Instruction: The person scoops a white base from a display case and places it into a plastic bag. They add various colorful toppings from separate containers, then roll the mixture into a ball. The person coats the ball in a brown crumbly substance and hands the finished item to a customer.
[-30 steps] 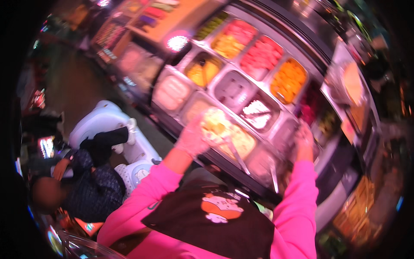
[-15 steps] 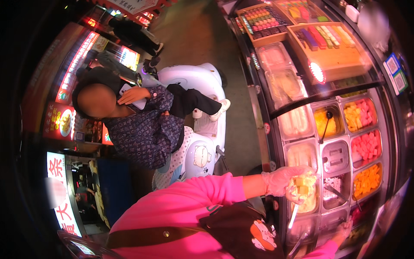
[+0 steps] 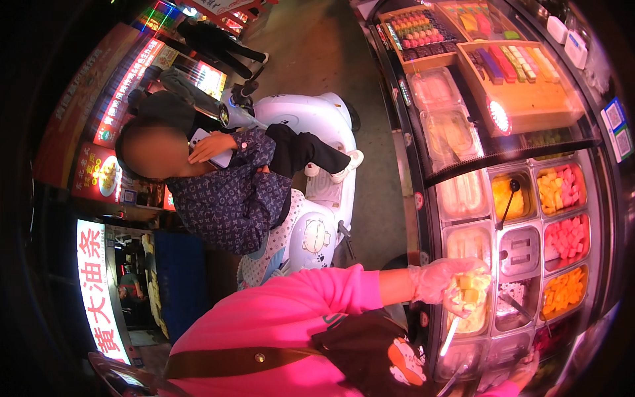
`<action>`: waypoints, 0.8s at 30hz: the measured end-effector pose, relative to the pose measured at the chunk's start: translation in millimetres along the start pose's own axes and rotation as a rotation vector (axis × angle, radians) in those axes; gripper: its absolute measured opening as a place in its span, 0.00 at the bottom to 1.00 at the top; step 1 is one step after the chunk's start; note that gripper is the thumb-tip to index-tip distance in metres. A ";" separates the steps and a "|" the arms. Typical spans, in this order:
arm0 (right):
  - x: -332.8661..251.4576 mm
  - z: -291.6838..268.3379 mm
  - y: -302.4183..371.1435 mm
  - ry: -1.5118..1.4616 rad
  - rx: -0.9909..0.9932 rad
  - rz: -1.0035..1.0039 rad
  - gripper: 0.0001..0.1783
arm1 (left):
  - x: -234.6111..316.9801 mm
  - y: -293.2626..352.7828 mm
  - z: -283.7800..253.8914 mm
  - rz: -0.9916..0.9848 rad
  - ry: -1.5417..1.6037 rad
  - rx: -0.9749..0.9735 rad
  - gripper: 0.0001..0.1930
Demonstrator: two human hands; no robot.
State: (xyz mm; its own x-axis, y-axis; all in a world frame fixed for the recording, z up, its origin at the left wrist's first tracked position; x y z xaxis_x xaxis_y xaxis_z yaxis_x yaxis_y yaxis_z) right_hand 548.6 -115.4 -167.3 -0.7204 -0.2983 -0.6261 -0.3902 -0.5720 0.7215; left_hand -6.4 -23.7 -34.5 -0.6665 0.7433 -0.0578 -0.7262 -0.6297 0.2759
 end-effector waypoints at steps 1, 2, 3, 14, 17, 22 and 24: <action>0.2 4.5 5.2 0.018 0.005 -0.007 0.14 | -0.1 -1.4 1.7 -0.005 -0.010 0.000 0.23; -0.7 8.2 11.2 0.038 0.005 -0.014 0.14 | 0.1 -3.0 3.0 -0.009 -0.021 0.000 0.24; -1.1 12.7 16.1 0.057 0.007 -0.023 0.13 | 0.2 -4.2 3.9 -0.013 -0.031 -0.001 0.24; -5.3 75.7 79.6 0.242 -0.008 -0.107 0.11 | 1.3 -11.6 2.5 0.005 -0.011 -0.024 0.26; -8.5 81.0 80.9 0.280 -0.046 -0.113 0.11 | 0.0 -10.6 1.4 0.021 -0.007 -0.015 0.24; -3.3 63.1 77.0 0.203 -0.093 -0.087 0.10 | 2.7 -8.5 0.2 -0.019 0.023 0.010 0.22; -3.6 53.7 72.2 0.289 -0.144 -0.146 0.10 | 6.1 -8.5 -0.8 -0.072 0.036 -0.043 0.23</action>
State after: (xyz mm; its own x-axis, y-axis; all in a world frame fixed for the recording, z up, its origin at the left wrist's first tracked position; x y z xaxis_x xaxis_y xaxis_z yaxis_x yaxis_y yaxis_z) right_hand 492.2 -114.6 -97.1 -0.4632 -0.3972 -0.7922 -0.3778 -0.7201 0.5820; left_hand -4.5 -14.0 -38.0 -0.6174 0.7788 -0.1108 -0.7785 -0.5847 0.2283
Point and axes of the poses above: each hand's wrist, its own y-axis away from the middle knuckle, its own z-axis out of the palm, x = y × z, the point moved 1 cm from there along -y, towards the middle knuckle, and after that the axes turned 6 degrees about -x, right-handed, at the moved point
